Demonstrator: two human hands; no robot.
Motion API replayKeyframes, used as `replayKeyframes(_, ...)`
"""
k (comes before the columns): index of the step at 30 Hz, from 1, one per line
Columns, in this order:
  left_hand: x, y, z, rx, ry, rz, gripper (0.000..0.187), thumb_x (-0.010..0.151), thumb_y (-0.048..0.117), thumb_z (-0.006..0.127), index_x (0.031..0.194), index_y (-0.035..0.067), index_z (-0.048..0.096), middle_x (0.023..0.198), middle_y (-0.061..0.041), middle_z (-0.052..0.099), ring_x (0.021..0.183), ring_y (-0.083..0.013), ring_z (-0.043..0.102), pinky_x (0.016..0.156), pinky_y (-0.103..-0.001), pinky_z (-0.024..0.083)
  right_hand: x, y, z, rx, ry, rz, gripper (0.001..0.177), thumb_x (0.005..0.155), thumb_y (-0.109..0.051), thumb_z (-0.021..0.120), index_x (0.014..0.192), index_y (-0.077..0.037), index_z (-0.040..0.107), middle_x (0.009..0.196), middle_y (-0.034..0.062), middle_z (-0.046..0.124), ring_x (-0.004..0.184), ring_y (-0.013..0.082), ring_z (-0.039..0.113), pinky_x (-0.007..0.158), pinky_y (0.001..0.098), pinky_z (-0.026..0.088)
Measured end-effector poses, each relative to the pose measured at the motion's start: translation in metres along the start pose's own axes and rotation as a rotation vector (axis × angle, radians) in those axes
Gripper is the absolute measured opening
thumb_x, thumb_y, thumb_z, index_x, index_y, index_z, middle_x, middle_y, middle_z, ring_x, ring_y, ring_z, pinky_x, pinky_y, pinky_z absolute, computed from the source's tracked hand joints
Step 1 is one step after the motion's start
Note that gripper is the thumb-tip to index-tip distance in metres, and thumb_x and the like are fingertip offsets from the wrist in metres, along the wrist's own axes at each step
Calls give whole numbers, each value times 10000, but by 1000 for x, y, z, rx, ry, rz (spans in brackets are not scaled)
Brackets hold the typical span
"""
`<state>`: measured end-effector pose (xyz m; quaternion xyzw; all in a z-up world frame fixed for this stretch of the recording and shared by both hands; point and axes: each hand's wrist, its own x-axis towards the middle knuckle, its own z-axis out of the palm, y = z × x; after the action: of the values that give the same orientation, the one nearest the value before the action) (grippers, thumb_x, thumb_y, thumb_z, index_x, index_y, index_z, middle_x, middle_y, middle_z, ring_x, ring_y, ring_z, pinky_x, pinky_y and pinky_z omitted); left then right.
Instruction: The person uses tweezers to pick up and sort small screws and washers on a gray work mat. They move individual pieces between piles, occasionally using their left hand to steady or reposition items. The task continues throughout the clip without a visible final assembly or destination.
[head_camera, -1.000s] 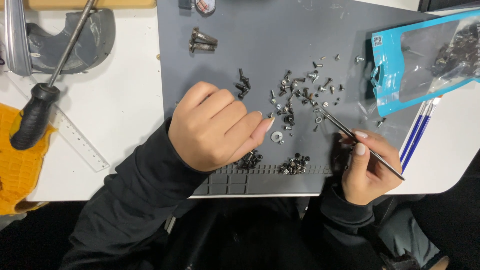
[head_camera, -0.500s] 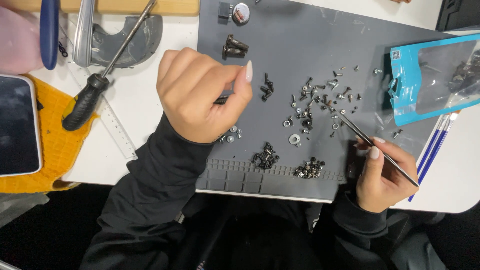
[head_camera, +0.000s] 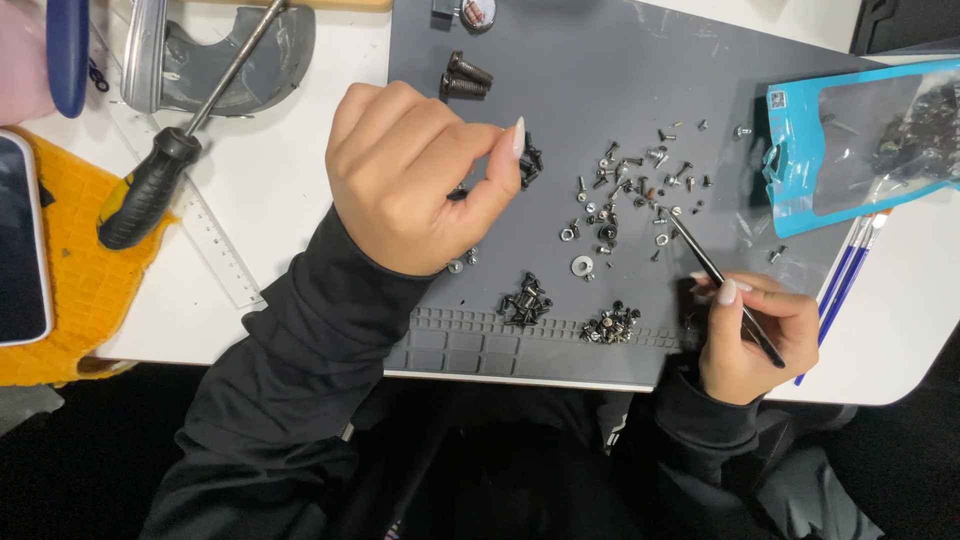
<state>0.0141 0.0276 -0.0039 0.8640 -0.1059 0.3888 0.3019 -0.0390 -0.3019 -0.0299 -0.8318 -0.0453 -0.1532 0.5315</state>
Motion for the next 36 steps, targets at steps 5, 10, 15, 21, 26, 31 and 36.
replayKeyframes(5,-1,-1,1,-4,4,18,244,946,61,787,741,115,665,649,6,533,619,-217,458,635,-361,323,-1,-1,1,-18,-11,27,233,1088,2,684,981,-13,478,901,272,647,809,357,705,809,395,587)
replayKeyframes(10,-3,-3,3,-2,13,27,241,928,62,809,739,117,669,644,7,534,619,-214,478,631,-360,338,-2,0,1,-5,-20,38,240,1086,21,681,969,-13,474,914,266,644,814,352,696,815,401,599)
replayKeyframes(15,-4,-5,5,7,27,40,252,915,63,810,720,131,666,641,10,524,619,-211,454,619,-360,317,-1,-3,3,-48,-53,-19,283,1090,69,677,943,-19,452,888,279,656,818,357,718,777,379,553)
replayKeyframes(21,-4,-6,5,0,33,43,261,919,57,812,730,123,644,661,4,501,630,-219,440,618,-369,306,-2,-3,0,-46,-41,-36,288,1087,71,683,936,-22,457,876,271,650,814,363,719,787,370,525)
replayKeyframes(26,-5,-8,5,7,34,48,290,927,59,818,726,130,621,662,6,474,633,-219,418,623,-367,296,-14,-19,-15,-22,-73,-61,280,1075,43,671,942,-23,434,835,282,619,784,367,700,796,411,535)
replayKeyframes(31,-6,-9,5,13,37,67,291,933,69,815,728,133,619,670,4,473,639,-218,415,625,-365,301,-36,-36,-43,-30,-198,-59,205,1033,30,666,933,-7,491,888,274,671,779,340,684,829,437,549)
replayKeyframes(36,-7,-8,5,5,16,80,291,950,62,826,743,123,631,681,-1,487,650,-224,429,633,-372,294,-40,-54,-46,-59,-349,-52,188,967,97,653,869,24,510,787,249,637,722,316,653,759,387,538)
